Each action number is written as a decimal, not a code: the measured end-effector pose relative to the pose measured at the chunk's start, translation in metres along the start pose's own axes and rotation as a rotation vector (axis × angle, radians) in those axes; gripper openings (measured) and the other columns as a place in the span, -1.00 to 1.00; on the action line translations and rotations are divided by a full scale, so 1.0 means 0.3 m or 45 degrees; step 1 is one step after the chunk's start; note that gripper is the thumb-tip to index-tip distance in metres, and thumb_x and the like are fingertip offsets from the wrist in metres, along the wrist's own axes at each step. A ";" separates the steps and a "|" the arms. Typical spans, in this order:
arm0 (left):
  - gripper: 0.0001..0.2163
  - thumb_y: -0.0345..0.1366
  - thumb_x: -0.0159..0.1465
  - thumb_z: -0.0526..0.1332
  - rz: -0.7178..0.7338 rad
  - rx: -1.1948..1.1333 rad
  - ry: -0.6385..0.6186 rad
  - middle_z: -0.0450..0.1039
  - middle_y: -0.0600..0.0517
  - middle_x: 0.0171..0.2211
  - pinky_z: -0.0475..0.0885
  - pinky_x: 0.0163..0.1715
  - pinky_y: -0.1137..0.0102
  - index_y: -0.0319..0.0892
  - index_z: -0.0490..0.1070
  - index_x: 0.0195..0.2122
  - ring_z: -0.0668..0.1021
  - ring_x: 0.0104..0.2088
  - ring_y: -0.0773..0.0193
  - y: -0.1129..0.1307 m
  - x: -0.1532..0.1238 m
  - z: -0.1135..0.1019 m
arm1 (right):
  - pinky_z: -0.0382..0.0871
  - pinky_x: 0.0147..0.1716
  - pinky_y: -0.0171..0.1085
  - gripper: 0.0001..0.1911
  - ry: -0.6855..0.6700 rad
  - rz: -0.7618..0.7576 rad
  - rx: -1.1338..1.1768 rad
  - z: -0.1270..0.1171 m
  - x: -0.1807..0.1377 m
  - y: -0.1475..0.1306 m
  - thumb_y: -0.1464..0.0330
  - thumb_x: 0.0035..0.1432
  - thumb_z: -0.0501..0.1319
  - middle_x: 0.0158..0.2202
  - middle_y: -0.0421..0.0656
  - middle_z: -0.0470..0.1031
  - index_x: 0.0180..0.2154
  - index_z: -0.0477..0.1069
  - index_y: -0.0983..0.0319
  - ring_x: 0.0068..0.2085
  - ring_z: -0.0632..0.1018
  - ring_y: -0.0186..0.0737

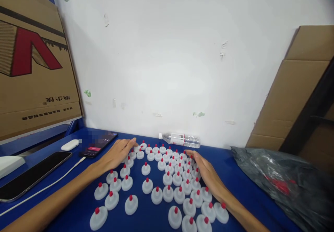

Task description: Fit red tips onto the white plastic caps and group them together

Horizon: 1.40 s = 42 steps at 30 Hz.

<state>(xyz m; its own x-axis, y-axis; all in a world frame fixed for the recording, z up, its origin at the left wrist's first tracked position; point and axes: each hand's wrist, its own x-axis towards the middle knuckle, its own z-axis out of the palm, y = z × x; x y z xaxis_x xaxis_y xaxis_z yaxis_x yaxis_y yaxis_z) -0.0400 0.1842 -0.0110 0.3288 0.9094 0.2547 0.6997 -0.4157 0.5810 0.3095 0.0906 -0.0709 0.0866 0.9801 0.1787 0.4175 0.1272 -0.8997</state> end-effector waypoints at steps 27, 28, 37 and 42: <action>-0.42 0.10 0.45 -0.13 0.008 -0.625 -0.134 0.27 0.05 0.36 0.09 0.39 0.10 -0.05 0.32 0.32 0.25 0.39 0.05 -0.046 0.008 0.162 | -0.01 0.37 0.07 -0.37 -0.125 0.014 0.065 0.016 -0.040 -0.074 -0.17 0.37 -0.14 0.36 -0.24 0.29 0.30 0.25 -0.10 0.40 0.21 -0.02; -0.43 0.11 0.45 -0.14 0.010 -0.633 -0.147 0.25 0.07 0.36 0.08 0.40 0.10 -0.02 0.31 0.32 0.24 0.40 0.05 -0.043 0.004 0.164 | -0.03 0.38 0.07 -0.37 -0.131 0.016 0.058 0.019 -0.040 -0.073 -0.17 0.37 -0.14 0.36 -0.24 0.28 0.30 0.24 -0.11 0.40 0.20 -0.03; -0.42 0.15 0.45 -0.14 0.006 -0.585 -0.229 0.08 0.09 0.43 0.09 0.38 -0.03 0.09 0.13 0.41 0.16 0.42 -0.03 -0.004 -0.026 0.154 | -0.13 0.40 0.10 -0.31 -0.181 0.032 0.032 0.022 -0.047 -0.089 -0.19 0.36 -0.15 0.41 -0.23 0.19 0.36 0.16 -0.09 0.43 0.14 -0.03; -0.43 0.15 0.45 -0.13 0.031 -0.594 -0.261 0.01 0.12 0.45 0.06 0.39 -0.02 0.13 0.08 0.42 0.12 0.44 0.00 0.015 -0.035 0.159 | -0.19 0.41 0.08 -0.28 -0.240 0.056 0.026 0.022 -0.043 -0.084 -0.21 0.35 -0.15 0.45 -0.27 0.08 0.39 0.10 -0.09 0.46 0.06 -0.05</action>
<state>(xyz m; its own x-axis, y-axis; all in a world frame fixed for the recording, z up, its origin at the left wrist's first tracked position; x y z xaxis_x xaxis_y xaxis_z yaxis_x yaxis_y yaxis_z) -0.0102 0.1721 -0.0479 0.4922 0.8587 0.1425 0.3482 -0.3443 0.8719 0.2919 0.0758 -0.0530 -0.0672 0.9957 0.0631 0.3982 0.0848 -0.9134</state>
